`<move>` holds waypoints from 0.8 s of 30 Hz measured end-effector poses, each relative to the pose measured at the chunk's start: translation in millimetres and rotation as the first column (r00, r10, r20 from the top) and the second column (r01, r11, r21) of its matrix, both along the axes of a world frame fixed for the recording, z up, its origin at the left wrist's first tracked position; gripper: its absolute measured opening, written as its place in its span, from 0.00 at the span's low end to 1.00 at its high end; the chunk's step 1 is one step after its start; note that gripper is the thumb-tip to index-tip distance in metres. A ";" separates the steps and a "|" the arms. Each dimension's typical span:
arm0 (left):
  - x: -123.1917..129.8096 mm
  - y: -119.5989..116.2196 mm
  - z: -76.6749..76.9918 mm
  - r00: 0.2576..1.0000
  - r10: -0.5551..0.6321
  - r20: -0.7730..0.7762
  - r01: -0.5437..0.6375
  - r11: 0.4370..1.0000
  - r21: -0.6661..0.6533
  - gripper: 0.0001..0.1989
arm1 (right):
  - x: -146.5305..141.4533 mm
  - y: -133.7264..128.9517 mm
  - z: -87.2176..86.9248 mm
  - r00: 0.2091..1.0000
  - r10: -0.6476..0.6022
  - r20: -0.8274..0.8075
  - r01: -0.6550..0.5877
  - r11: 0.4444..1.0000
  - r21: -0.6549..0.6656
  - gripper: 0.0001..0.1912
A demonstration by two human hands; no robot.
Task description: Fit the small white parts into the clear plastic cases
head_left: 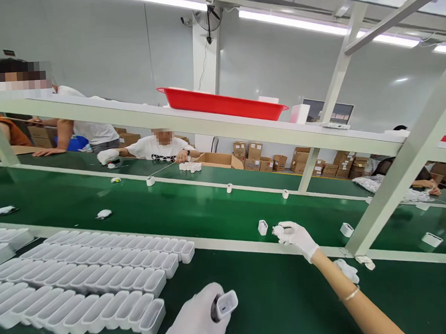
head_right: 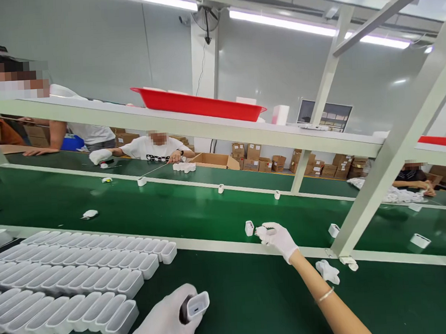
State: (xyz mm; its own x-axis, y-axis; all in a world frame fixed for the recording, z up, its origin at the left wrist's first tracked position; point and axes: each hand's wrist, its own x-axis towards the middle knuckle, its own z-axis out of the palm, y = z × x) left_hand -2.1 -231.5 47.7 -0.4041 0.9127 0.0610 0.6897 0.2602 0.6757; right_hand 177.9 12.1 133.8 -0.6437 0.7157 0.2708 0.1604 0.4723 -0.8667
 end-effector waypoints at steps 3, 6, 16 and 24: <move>5.6 -4.0 1.5 0.999 -0.015 -0.029 0.018 0.993 0.116 0.12 | -8.0 -24.4 -14.4 0.983 0.177 -0.038 -0.181 0.971 -0.158 0.28; 5.4 -6.5 -0.1 0.999 0.004 -0.053 0.006 0.980 0.198 0.19 | -10.2 -65.1 -25.8 0.923 0.375 -0.083 -0.384 0.894 -0.230 0.31; 3.6 -10.3 -7.4 0.995 0.059 -0.074 -0.034 0.953 0.301 0.15 | -0.6 -123.6 -48.4 0.924 0.379 0.045 -0.381 0.916 0.124 0.25; 4.5 -10.9 -7.8 0.991 0.062 -0.122 -0.034 0.974 0.223 0.14 | -1.8 -131.7 -34.1 0.900 0.425 0.095 -0.434 0.892 0.125 0.20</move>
